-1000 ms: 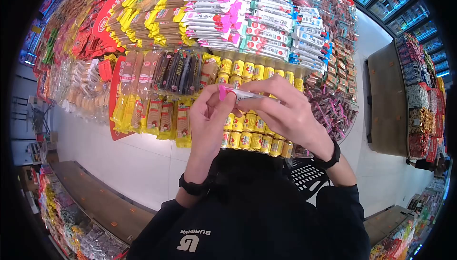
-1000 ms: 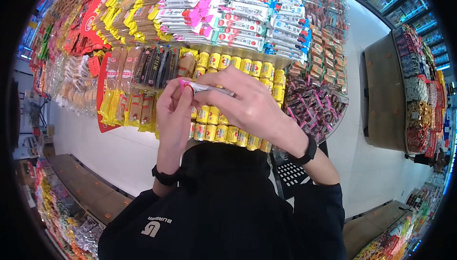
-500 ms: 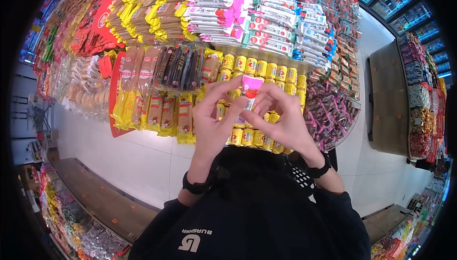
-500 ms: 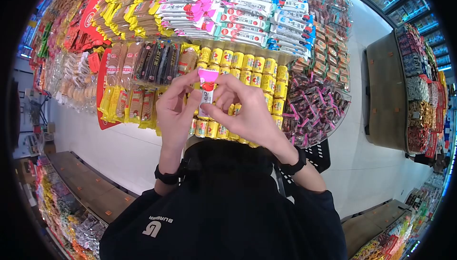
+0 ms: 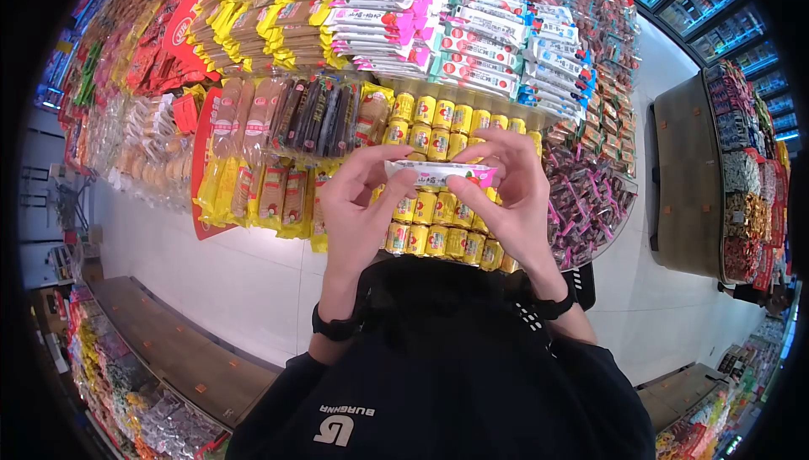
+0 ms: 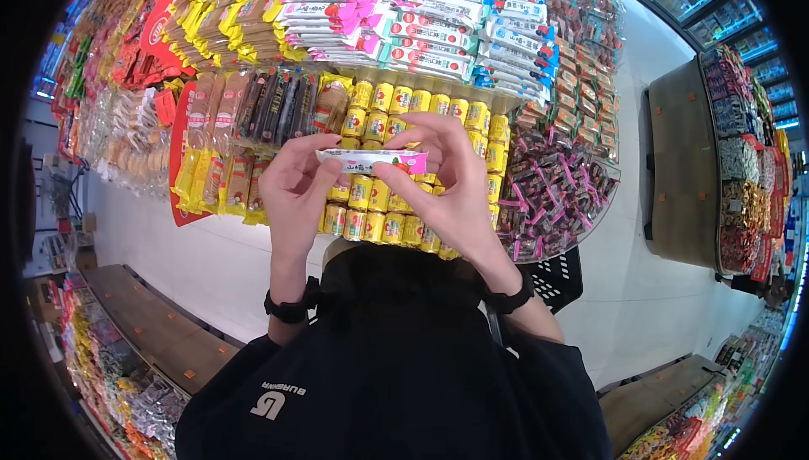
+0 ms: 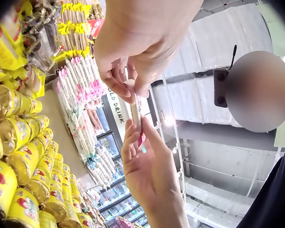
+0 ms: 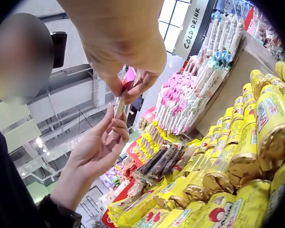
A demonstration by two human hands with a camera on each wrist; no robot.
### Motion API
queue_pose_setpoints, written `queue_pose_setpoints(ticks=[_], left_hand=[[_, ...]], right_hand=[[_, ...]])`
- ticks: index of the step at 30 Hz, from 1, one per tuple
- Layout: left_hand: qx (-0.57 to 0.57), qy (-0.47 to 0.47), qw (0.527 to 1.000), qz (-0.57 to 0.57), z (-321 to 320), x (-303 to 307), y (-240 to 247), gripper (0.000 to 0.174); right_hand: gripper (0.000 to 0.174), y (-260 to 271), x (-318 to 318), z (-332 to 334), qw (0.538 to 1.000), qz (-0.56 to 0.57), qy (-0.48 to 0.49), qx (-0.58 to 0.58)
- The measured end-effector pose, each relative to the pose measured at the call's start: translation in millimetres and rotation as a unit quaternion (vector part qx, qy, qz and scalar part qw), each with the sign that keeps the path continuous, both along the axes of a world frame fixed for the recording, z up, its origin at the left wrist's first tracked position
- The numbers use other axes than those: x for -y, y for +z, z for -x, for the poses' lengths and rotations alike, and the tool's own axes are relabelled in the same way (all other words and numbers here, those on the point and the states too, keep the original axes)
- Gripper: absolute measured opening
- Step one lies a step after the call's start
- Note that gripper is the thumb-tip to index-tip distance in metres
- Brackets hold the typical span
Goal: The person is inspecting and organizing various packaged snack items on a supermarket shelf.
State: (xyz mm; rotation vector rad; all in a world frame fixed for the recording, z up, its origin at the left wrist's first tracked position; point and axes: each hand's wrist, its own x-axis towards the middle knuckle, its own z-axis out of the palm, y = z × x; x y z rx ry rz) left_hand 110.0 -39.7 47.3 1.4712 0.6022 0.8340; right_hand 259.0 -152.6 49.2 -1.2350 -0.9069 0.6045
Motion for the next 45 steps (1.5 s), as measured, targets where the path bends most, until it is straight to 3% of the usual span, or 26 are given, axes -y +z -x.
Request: queue_pose_setpoints(ticks=[2,5,8,12,18,22,25,28,32,35,38,45], left_hand=[[0.002,0.004,1.0,0.01,-1,1,2,0.022],[0.017,0.018,0.999,0.041,-4,2,5,0.021],[0.017,0.021,0.998,0.058,-4,2,8,0.021],[0.074,-0.014,0.994,0.082,-3,2,7,0.026],[0.058,-0.048,0.996,0.041,0,0,2,0.03],[0.042,-0.061,0.997,0.028,4,-3,1,0.031],[0.039,-0.056,0.998,0.016,8,-6,-5,0.032],[0.069,-0.048,0.993,0.085,10,-7,-7,0.048],[0.113,0.063,0.989,0.068,9,-11,-11,0.074],[0.065,0.089,0.993,0.032,18,-15,-6,0.057],[0.046,0.094,0.994,0.027,27,-18,-6,0.052],[0.04,0.082,0.995,0.047,41,-24,-8,0.053]], right_hand=[[0.042,-5,2,-6,0.997,0.01,-0.001,0.073],[0.033,0,3,-5,0.998,0.012,0.0,0.067],[0.026,-5,1,-10,0.984,-0.001,-0.038,0.172],[0.025,4,3,-7,0.983,0.032,-0.066,0.169],[0.026,11,5,-8,0.976,0.063,-0.063,0.2],[0.025,19,1,-12,0.955,0.056,-0.041,0.29],[0.026,28,-2,-14,0.913,0.052,-0.021,0.403],[0.03,38,-14,-14,0.857,0.027,0.0,0.515],[0.026,47,-53,-25,0.81,-0.041,-0.006,0.585],[0.02,47,-98,-46,0.767,-0.064,-0.053,0.636],[0.017,50,-139,-56,0.762,-0.077,-0.078,0.638],[0.012,38,-182,-68,0.707,-0.079,-0.108,0.695]])
